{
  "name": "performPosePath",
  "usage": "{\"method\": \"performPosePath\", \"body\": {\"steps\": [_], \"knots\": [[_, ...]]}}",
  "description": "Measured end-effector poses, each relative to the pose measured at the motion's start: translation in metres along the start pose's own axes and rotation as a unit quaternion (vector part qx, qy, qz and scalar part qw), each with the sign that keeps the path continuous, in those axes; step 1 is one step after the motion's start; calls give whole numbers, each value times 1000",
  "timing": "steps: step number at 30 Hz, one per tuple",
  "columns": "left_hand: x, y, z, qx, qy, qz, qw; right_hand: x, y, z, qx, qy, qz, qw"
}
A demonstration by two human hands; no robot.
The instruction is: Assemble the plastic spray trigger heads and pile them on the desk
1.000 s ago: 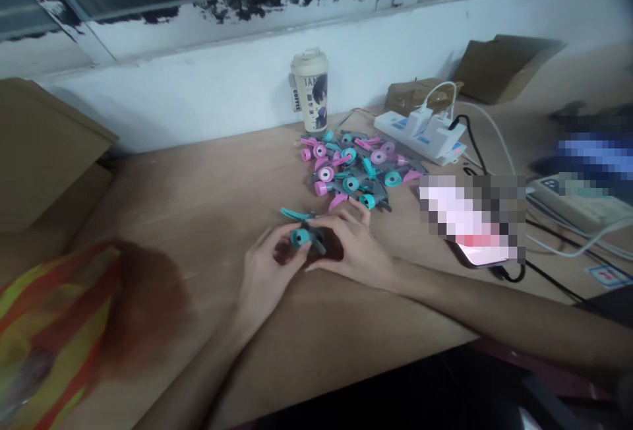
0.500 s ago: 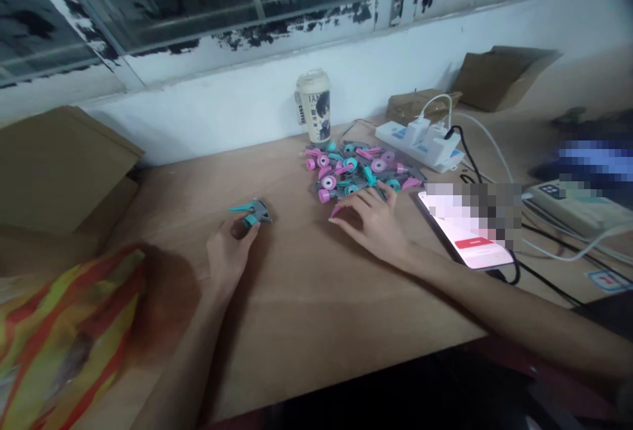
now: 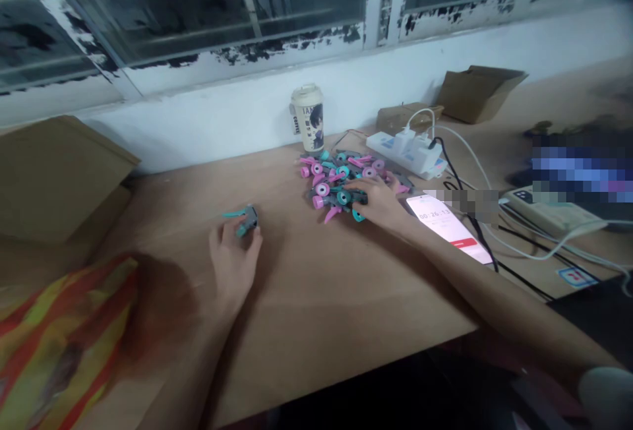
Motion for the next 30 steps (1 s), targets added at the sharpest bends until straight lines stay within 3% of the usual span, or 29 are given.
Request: {"method": "performPosePath", "body": {"steps": [7, 12, 17, 20, 23, 26, 30], "knots": [[6, 34, 14, 27, -67, 51, 996, 10, -8, -3, -54, -13, 45, 997], [2, 36, 15, 18, -71, 72, 995, -4, -15, 1, -94, 72, 77, 990], [0, 48, 24, 11, -95, 149, 984, -31, -55, 24, -128, 150, 26, 980], [9, 54, 30, -9, -174, 198, 965, -22, -86, 45, -208, 79, -16, 975], [19, 55, 33, -17, -237, 208, 949, -8, -102, 61, -254, 43, -60, 964], [26, 57, 34, 20, -265, 179, 947, 0, -101, 65, -238, 48, -82, 967], [33, 71, 37, 118, -261, 108, 952, 1, -95, 63, -208, 57, -90, 972]]}}
Point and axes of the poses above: each hand's wrist, its own z-axis away from the middle knuckle, its own x-axis out of the palm, y = z × x, the point moved 5 cm from there along -z, towards the middle knuckle, and after that the axes turned 6 degrees about -z, right-handed, at the moved point
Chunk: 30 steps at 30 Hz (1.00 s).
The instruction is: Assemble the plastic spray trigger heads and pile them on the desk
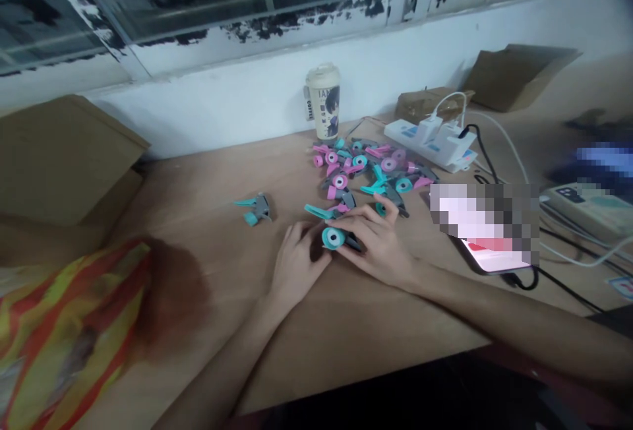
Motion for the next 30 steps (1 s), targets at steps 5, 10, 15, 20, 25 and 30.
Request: {"method": "performPosePath", "body": {"steps": [5, 10, 15, 20, 25, 30], "knots": [[21, 18, -8, 65, 15, -16, 998, -3, -1, 2, -8, 10, -24, 1000], [29, 22, -14, 43, 37, 3, 998, -10, -3, 1, -18, 29, -22, 999], [15, 13, -14, -53, 81, -21, 995, -13, -1, -1, -17, 40, -25, 999], [22, 21, -16, 5, 10, -99, 995, -6, 8, 0, 3, 21, -20, 1000], [20, 22, -17, 21, 24, -51, 998, -5, 15, -1, 24, 18, 2, 1000], [1, -1, -15, -91, 108, 116, 983, -6, 23, -2, 57, 33, 6, 998]]}}
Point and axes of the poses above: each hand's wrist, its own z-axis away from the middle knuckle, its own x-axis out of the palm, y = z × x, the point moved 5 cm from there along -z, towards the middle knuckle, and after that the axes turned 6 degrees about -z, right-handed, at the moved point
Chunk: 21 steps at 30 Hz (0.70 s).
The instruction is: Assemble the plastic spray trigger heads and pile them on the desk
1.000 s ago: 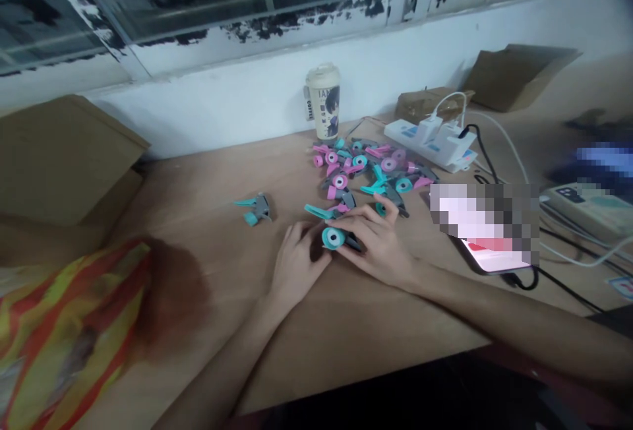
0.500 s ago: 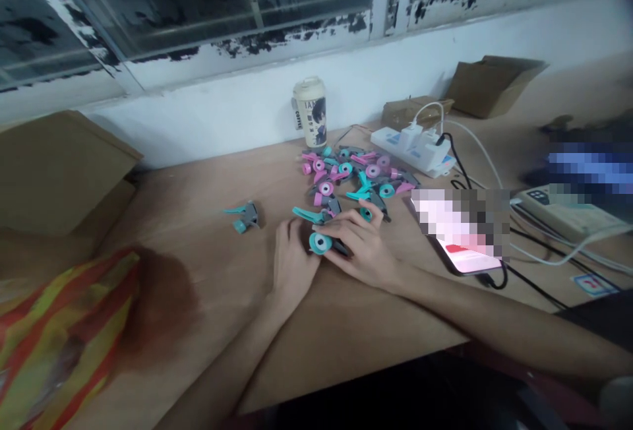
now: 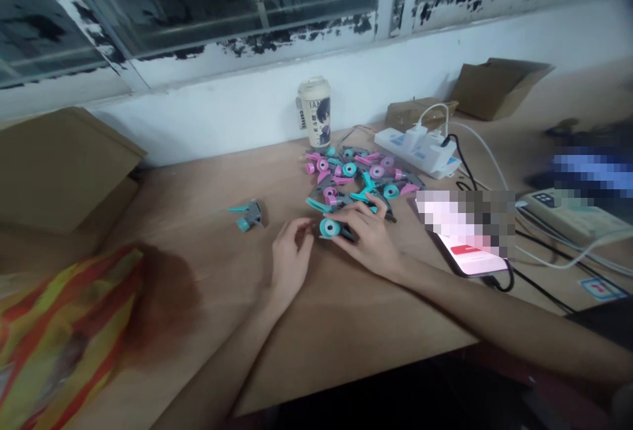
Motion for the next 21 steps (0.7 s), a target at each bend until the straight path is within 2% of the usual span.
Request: {"method": "performPosePath", "body": {"steps": [3, 6, 11, 17, 21], "knots": [[-10, -7, 1, -42, 32, 53, 997, 0, 3, 0, 13, 16, -6, 1000], [-11, -2, 4, -36, 10, 80, 996, 3, 3, 0, 12, 13, -29, 999], [2, 10, 8, -11, -89, 134, 987, 9, 0, 2, 20, -26, -49, 998], [12, 1, 6, -81, -189, 230, 951, 13, 2, 4, 7, -58, -66, 996], [14, -4, 2, -104, -266, 265, 921, 18, 4, 7, -14, -84, -77, 993]]}}
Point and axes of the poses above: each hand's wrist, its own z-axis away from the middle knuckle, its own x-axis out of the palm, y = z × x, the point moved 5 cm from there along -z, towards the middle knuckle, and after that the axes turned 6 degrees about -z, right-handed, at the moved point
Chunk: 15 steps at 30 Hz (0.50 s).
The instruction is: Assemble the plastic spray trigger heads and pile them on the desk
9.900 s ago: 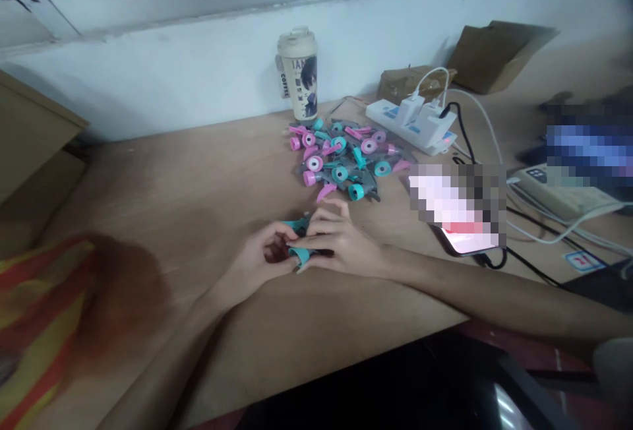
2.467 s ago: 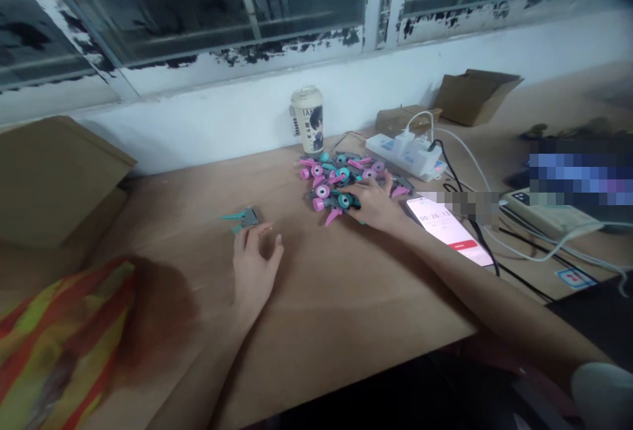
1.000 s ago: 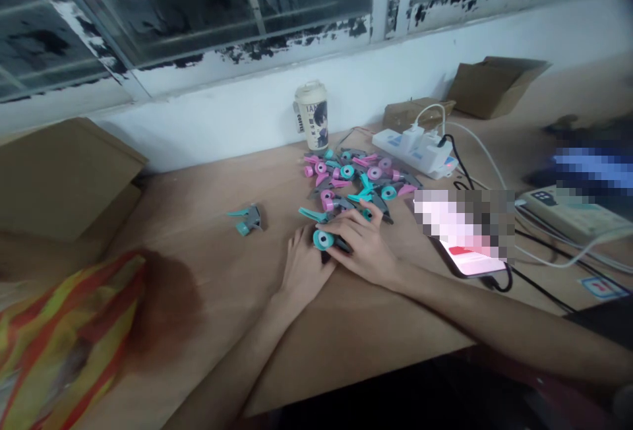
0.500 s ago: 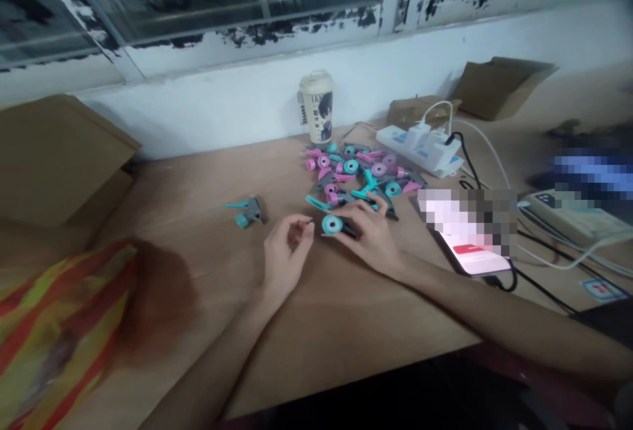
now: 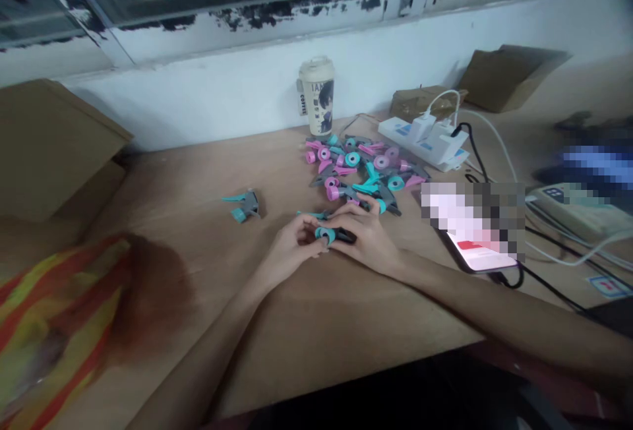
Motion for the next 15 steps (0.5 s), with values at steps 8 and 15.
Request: {"method": "performPosePath", "body": {"steps": [8, 15], "knots": [[-9, 6, 2, 31, 25, -152, 988, 3, 0, 1, -9, -31, -9, 999], [-12, 13, 5, 50, 68, -269, 959, 6, 2, 1, -14, -56, -11, 998]]}}
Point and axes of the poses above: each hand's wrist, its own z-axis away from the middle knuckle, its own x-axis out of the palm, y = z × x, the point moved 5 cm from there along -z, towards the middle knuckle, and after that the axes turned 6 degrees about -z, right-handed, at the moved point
